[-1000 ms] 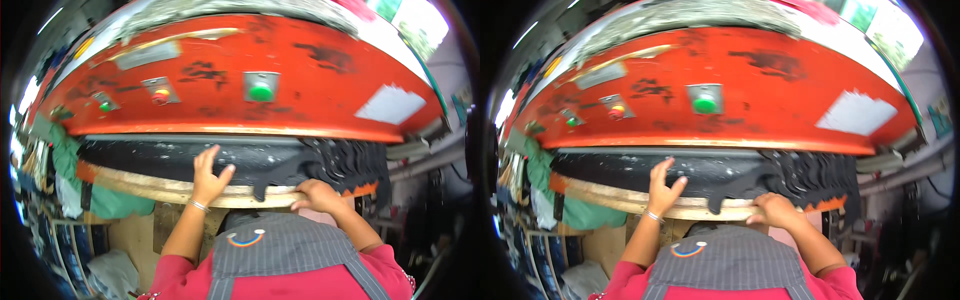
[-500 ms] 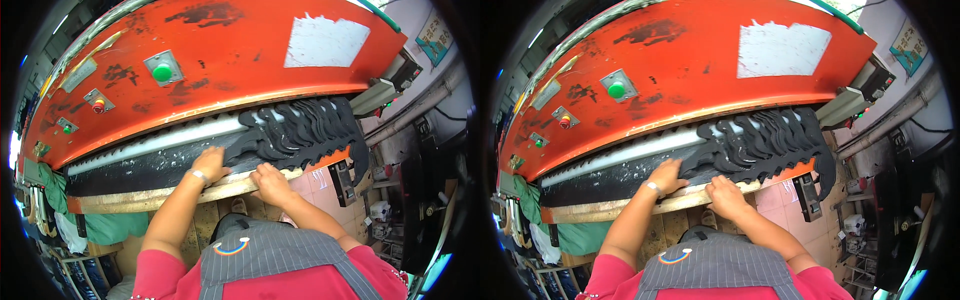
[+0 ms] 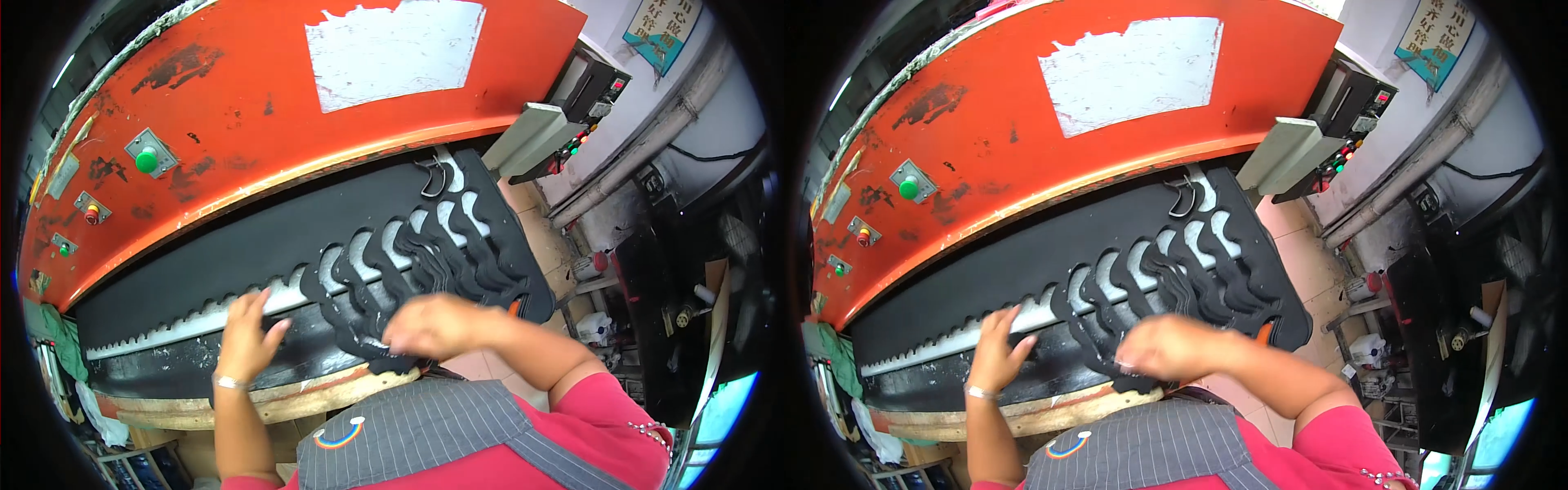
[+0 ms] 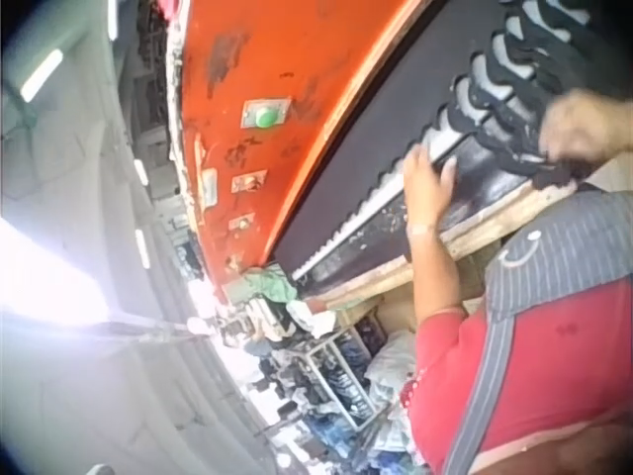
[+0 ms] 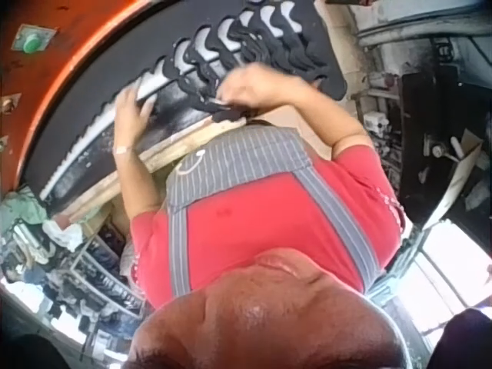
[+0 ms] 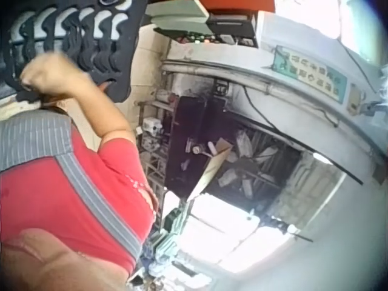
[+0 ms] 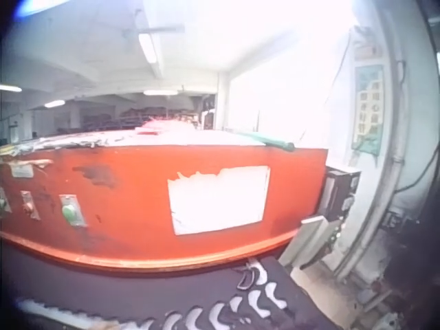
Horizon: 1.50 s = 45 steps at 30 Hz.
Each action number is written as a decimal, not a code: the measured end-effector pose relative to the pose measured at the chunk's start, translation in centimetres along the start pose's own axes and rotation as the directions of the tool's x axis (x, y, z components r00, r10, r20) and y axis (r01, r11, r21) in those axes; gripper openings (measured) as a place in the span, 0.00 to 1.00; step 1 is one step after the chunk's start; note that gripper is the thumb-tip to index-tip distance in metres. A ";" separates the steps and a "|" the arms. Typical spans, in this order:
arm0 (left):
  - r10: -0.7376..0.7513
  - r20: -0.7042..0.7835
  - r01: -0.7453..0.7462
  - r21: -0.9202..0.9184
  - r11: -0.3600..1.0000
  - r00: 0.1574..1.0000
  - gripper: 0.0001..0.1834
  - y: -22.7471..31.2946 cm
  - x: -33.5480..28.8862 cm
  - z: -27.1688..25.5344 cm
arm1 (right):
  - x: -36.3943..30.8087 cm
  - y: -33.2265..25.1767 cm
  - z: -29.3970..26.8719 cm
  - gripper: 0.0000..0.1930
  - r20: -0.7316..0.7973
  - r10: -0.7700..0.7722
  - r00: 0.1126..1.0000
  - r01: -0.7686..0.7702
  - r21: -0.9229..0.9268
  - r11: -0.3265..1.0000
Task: Operating a large red die-cutting machine to stamp out shoe components from a black material sheet.
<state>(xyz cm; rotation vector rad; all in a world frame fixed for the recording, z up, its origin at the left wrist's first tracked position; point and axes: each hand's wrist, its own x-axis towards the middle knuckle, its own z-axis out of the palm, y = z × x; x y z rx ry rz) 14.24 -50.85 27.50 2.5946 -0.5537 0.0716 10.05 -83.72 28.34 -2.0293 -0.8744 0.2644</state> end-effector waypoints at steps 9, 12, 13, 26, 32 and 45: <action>0.432 -0.143 -0.455 -0.282 0.845 0.891 0.15 14.4 13.6 13.5 | -0.9 14.0 -8.8 0.10 -0.490 -0.120 0.863 -0.239 -0.607 0.758; 0.444 -0.192 -0.481 -0.245 0.842 0.875 0.15 14.9 16.9 16.5 | -0.9 14.8 -9.2 0.09 -0.342 -0.005 0.940 -0.218 -0.611 0.761; 0.453 -0.126 -0.470 -0.240 0.849 0.883 0.14 14.9 17.4 16.6 | -1.1 15.0 -9.2 0.09 -0.345 -0.008 0.938 -0.217 -0.608 0.763; 0.502 -0.048 -0.479 -0.389 0.787 0.864 0.10 13.8 18.9 16.9 | -1.9 15.4 -8.6 0.05 -0.375 -0.108 0.921 -0.110 -0.515 0.850; 0.539 -0.012 -0.497 -0.403 0.768 0.842 0.10 12.9 18.0 17.7 | -2.0 15.4 -8.7 0.07 -0.259 -0.036 0.965 -0.089 -0.454 0.886; 0.739 0.108 -0.719 -0.173 0.673 0.665 0.11 13.0 19.3 17.5 | -2.8 15.9 -8.8 0.09 -0.269 -0.062 0.961 -0.072 -0.460 0.885</action>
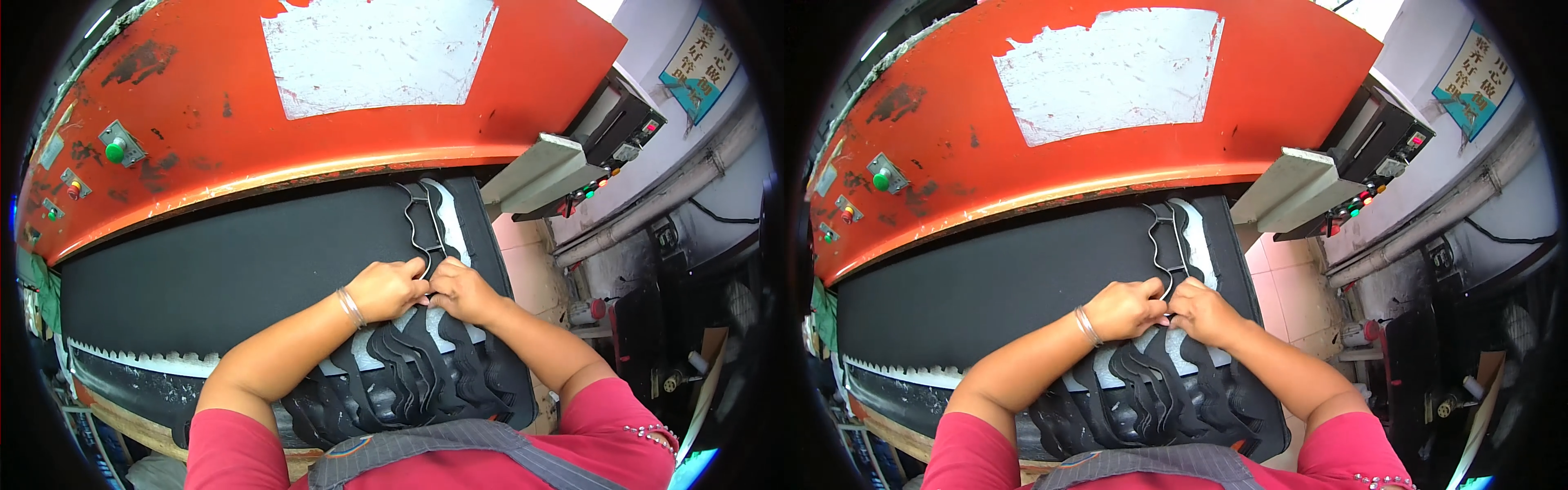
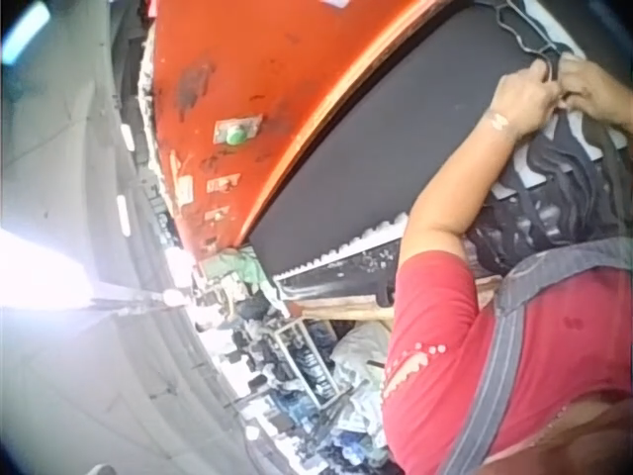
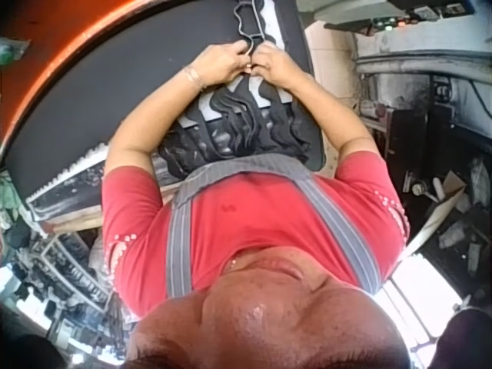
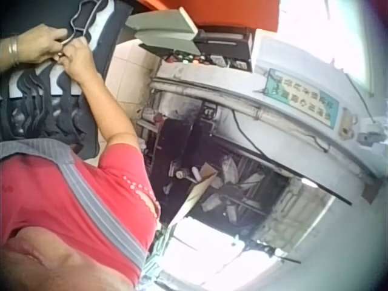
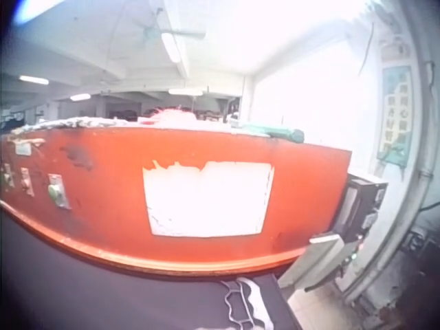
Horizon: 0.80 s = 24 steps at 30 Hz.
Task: Operating a large red die-cutting machine to stamp out shoe components from a black material sheet.
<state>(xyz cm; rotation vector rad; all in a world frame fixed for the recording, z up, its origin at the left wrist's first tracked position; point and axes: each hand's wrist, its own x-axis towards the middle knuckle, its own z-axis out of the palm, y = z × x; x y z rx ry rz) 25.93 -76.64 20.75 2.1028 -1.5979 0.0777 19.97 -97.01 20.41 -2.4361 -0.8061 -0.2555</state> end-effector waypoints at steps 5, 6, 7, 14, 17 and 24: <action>0.065 -0.203 -0.050 0.082 0.995 0.977 0.11 0.4 -0.8 1.5 | 0.9 0.5 -0.7 0.06 0.178 -0.045 0.983 0.029 0.092 0.995; 0.064 -0.211 -0.051 0.068 0.996 0.975 0.11 0.4 -0.8 1.5 | 1.1 0.6 -0.8 0.05 0.209 -0.034 0.977 0.014 0.094 0.995; 0.075 -0.217 -0.066 0.048 0.997 0.973 0.10 0.3 -0.8 1.5 | 1.2 0.5 -0.8 0.05 0.211 -0.023 0.977 0.001 0.103 0.995; 0.020 -0.292 -0.051 -0.099 0.994 0.956 0.10 0.2 0.5 -0.3 | 1.8 0.2 -1.9 0.07 0.200 -0.022 0.980 -0.011 0.161 0.987; 0.009 -0.249 -0.048 -0.149 0.988 0.969 0.08 -1.0 0.1 0.7 | 1.4 0.8 -1.5 0.08 0.141 -0.111 0.984 0.093 0.127 0.988; 0.037 -0.119 -0.048 -0.090 0.995 0.992 0.08 -1.0 -0.4 -0.3 | 0.7 0.6 0.1 0.07 0.038 -0.052 0.998 0.049 0.090 0.995</action>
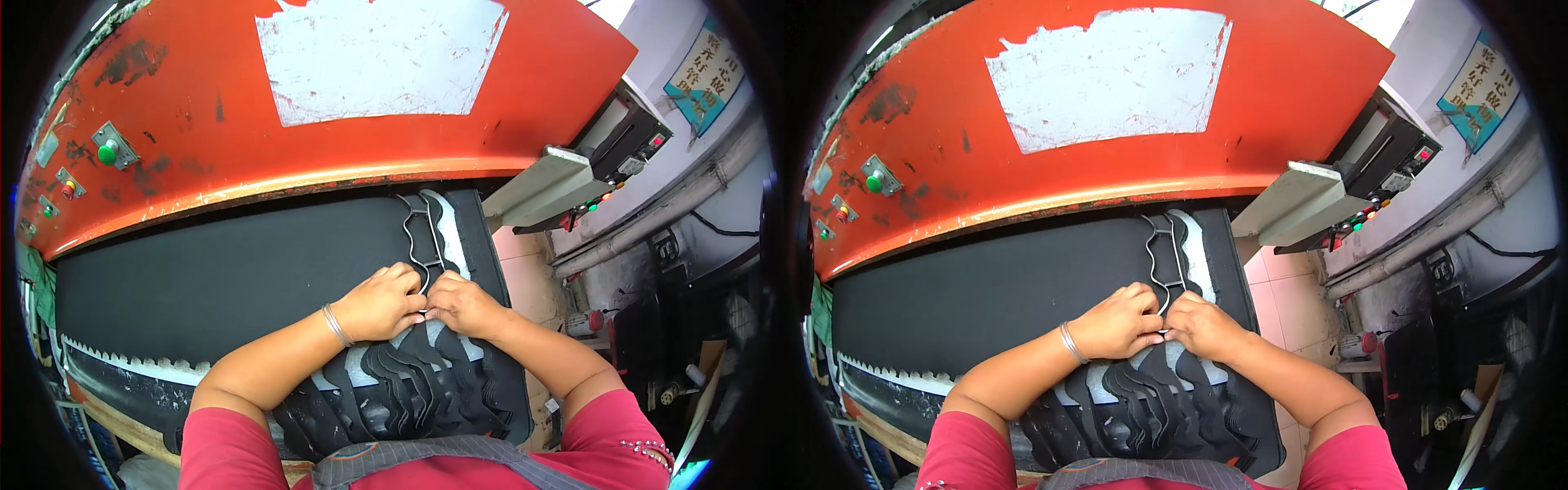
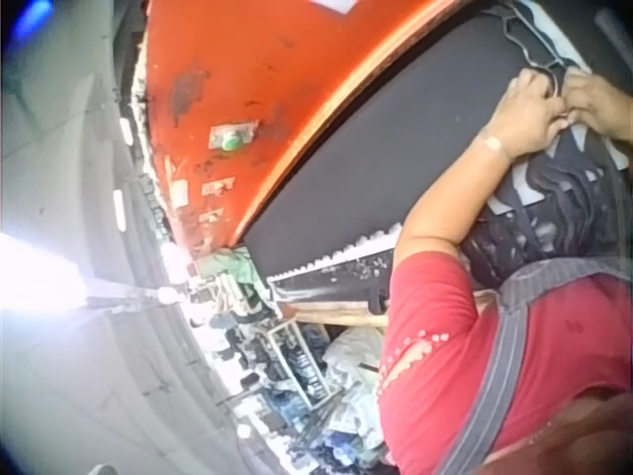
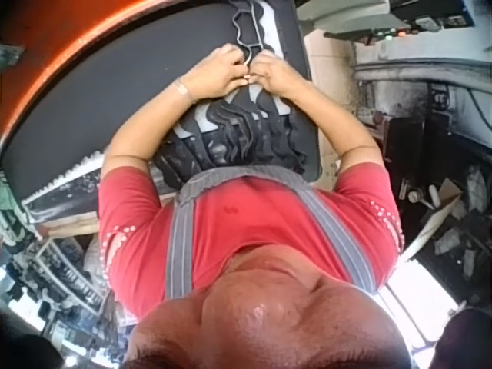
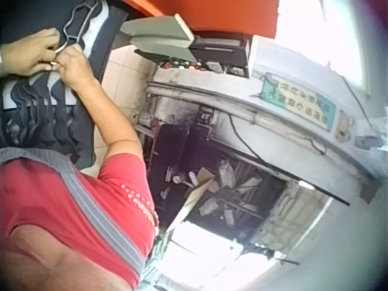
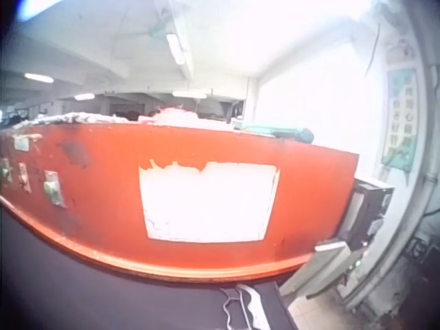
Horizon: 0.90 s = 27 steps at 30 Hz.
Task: Operating a large red die-cutting machine to stamp out shoe components from a black material sheet.
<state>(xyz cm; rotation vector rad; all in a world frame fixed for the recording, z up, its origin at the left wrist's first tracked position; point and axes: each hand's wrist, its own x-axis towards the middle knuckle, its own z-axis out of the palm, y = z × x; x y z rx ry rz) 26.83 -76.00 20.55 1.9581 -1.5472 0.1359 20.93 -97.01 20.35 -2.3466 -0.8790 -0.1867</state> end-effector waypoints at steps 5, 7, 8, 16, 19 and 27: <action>0.040 -0.021 -0.038 0.118 0.992 0.999 0.04 0.2 -0.9 1.4 | -0.2 0.7 0.5 0.06 0.018 -0.073 0.997 0.071 0.060 0.996; 0.059 -0.076 -0.051 0.099 0.994 0.995 0.03 0.2 -1.2 1.8 | 0.0 0.8 0.5 0.06 0.026 -0.096 0.995 0.094 0.076 0.993; 0.069 -0.089 -0.062 0.081 0.995 0.994 0.03 -0.1 -1.2 2.0 | 0.2 0.8 0.4 0.06 0.024 -0.077 0.997 0.075 0.073 0.995; 0.101 -0.143 -0.102 0.000 0.995 0.985 0.05 -0.9 -0.8 1.6 | 1.3 0.2 -0.9 0.05 0.051 -0.013 0.999 0.008 0.080 0.997; 0.080 -0.128 -0.073 0.057 0.996 0.989 0.07 -0.4 -0.5 1.3 | 2.8 0.1 -3.1 0.03 0.300 0.050 0.953 -0.093 0.130 0.987; -0.265 -0.209 0.292 0.107 0.950 0.941 0.21 2.3 -1.8 2.2 | 17.5 -4.8 -21.2 0.47 -0.296 0.493 0.818 0.220 0.953 0.207</action>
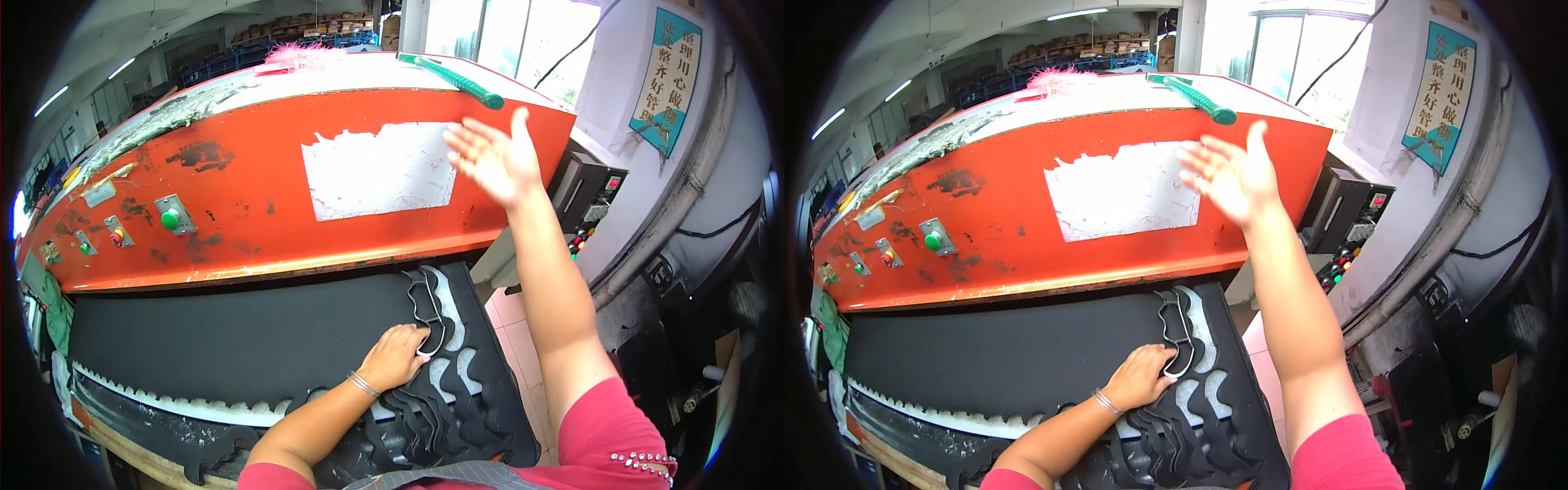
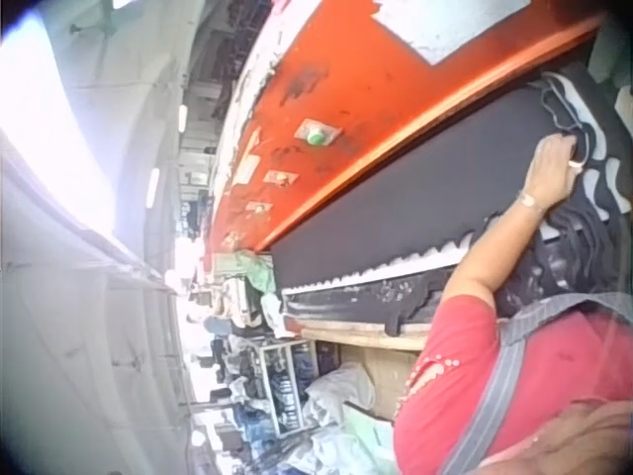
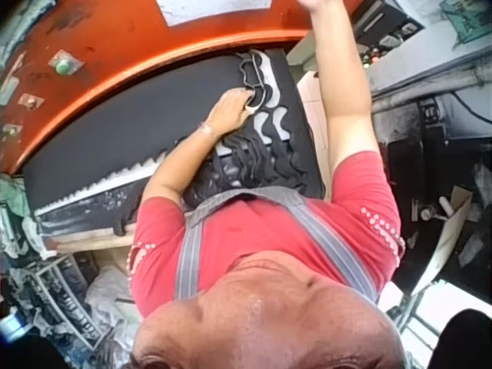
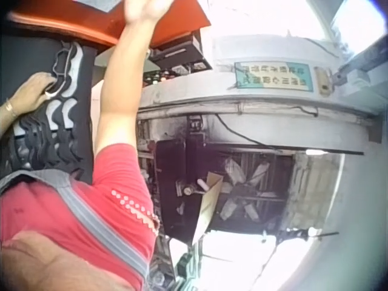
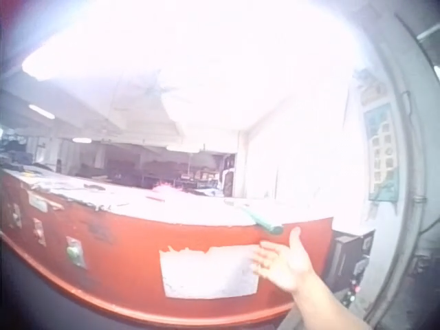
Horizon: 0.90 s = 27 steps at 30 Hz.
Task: Operating a large red die-cutting machine to stamp out shoe components from a black material sheet.
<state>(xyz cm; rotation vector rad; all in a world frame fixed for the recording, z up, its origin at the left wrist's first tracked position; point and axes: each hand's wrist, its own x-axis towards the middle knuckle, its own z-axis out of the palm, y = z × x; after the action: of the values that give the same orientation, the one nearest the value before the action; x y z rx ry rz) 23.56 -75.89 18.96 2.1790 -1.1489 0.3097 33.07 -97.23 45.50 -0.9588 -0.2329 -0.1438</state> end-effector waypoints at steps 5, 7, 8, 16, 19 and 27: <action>-0.084 0.101 0.079 0.055 0.995 0.991 0.26 0.8 -1.8 0.6 | 6.4 -5.5 2.4 0.11 0.267 0.251 0.930 -0.307 0.194 0.932; -0.179 0.112 0.165 0.120 0.979 0.977 0.24 1.3 -2.9 -0.9 | 5.8 -5.1 3.9 0.08 0.352 0.173 0.920 -0.255 0.199 0.946; -0.214 0.074 0.198 0.177 0.964 0.974 0.24 1.0 -3.6 -1.8 | 4.4 -4.7 3.8 0.08 0.400 0.096 0.911 -0.170 0.155 0.973; -0.376 -0.050 0.377 0.239 0.895 0.925 0.25 0.6 -8.0 -4.1 | -20.5 -0.1 0.8 0.20 0.117 -0.444 0.889 0.430 -0.551 0.716; -0.371 -0.067 0.377 0.228 0.898 0.926 0.25 0.5 -8.5 -3.6 | -27.5 3.3 -1.4 0.10 0.115 -0.622 0.774 0.565 -0.569 0.598; -0.368 -0.069 0.374 0.205 0.904 0.927 0.25 0.6 -8.1 -3.3 | -37.3 9.0 -10.0 0.09 -0.516 0.311 0.798 -0.601 -0.719 0.350</action>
<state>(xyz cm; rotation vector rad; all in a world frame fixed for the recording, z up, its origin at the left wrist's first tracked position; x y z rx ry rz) 18.53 -68.71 17.88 2.5172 -0.6844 0.3068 0.45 -99.72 23.17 -1.9876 0.4850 0.1659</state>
